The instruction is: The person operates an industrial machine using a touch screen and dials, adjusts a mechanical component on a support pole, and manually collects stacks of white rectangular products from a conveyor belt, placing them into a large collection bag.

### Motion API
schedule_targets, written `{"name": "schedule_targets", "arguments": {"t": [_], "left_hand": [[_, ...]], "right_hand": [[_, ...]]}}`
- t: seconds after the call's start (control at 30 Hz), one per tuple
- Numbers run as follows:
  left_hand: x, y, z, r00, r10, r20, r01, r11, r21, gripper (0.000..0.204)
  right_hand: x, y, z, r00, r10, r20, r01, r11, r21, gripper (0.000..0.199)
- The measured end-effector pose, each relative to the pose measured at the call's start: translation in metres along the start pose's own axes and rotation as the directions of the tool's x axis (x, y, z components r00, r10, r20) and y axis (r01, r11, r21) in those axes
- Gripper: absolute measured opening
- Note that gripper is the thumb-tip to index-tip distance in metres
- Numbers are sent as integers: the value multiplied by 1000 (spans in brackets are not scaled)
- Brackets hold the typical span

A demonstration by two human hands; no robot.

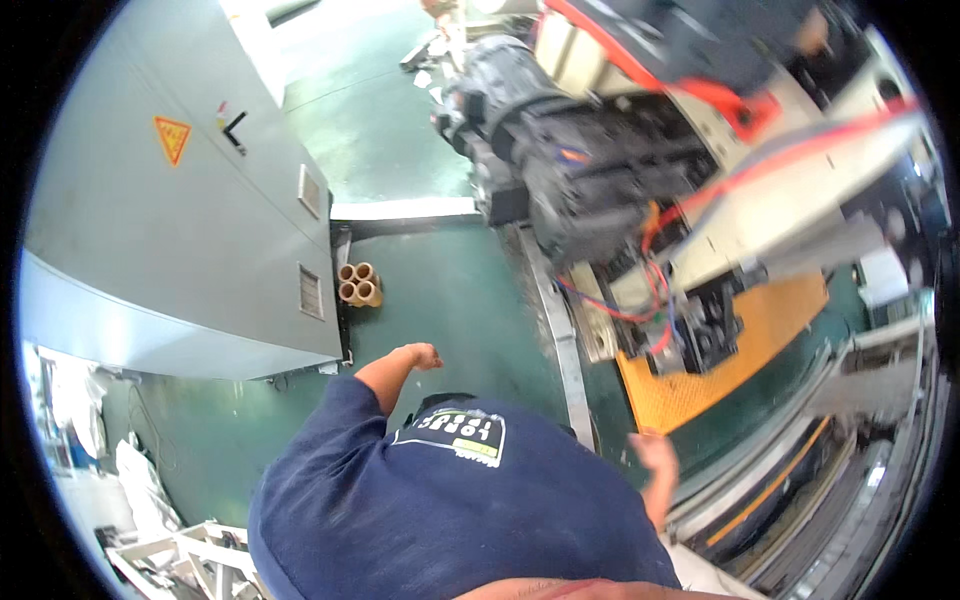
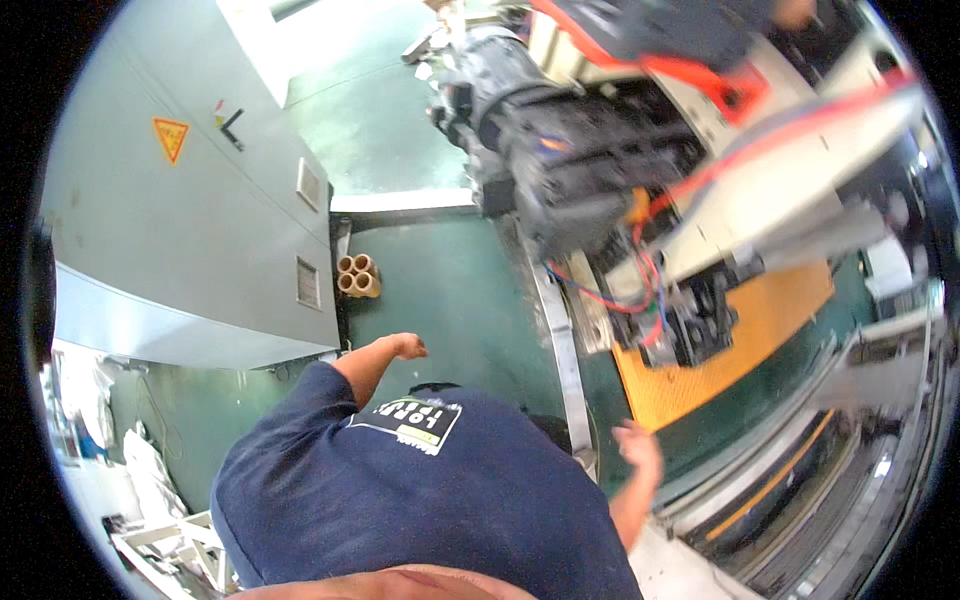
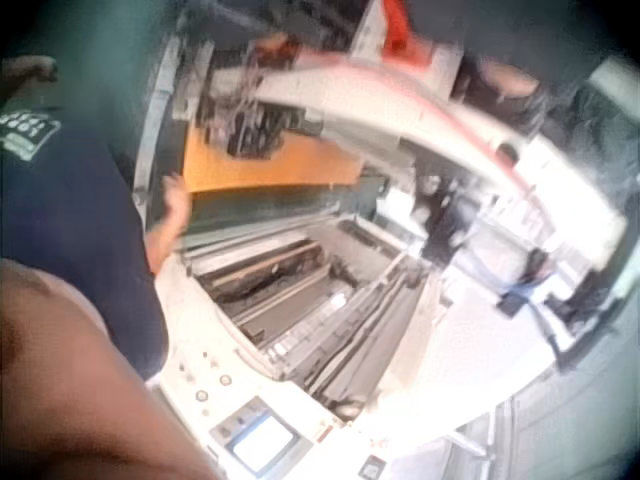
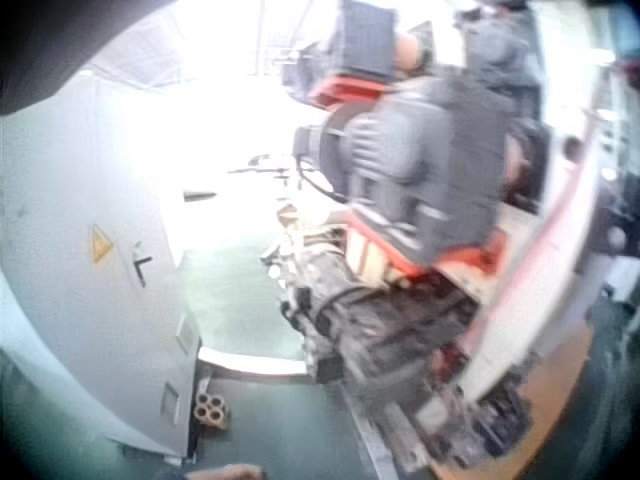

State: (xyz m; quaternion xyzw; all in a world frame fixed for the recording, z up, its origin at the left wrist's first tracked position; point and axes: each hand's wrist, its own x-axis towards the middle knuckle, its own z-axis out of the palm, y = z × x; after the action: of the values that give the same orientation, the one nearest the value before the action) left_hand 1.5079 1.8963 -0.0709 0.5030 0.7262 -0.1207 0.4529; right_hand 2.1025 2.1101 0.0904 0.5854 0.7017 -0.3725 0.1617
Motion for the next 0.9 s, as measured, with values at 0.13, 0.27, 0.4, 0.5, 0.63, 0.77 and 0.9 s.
{"name": "schedule_targets", "arguments": {"t": [0.13, 0.27, 0.4, 0.5, 0.63, 0.77, 0.9], "left_hand": [[-7, -98, -93, 969, -128, -213, 35, 919, -393, 51], [11, -185, -193, 926, -112, -359, -188, 690, -699, 46], [68, -284, -261, 800, -286, -528, -320, 540, -778, 43], [93, -364, -302, 834, -256, -488, -331, 476, -815, 41], [82, -449, -338, 825, -501, -262, 50, 526, -849, 48], [68, -502, -353, 777, -625, -69, 136, 275, -952, 43], [123, -566, -444, 753, -648, 115, 101, -59, -993, 37]], "right_hand": [[86, -222, 84, 814, -423, 399, 288, 889, 356, 49], [155, -413, 46, 820, -474, 321, 451, 880, 147, 45], [246, -586, 29, 780, -558, 284, 580, 814, 6, 43], [330, -727, 43, 682, -646, 343, 638, 755, 154, 42], [444, -929, 57, 506, -698, 506, 821, 570, -35, 51], [478, -1143, 15, 293, -805, 515, 908, 404, 115, 50], [549, -1323, -30, 285, -720, 632, 782, 556, 282, 47]]}}
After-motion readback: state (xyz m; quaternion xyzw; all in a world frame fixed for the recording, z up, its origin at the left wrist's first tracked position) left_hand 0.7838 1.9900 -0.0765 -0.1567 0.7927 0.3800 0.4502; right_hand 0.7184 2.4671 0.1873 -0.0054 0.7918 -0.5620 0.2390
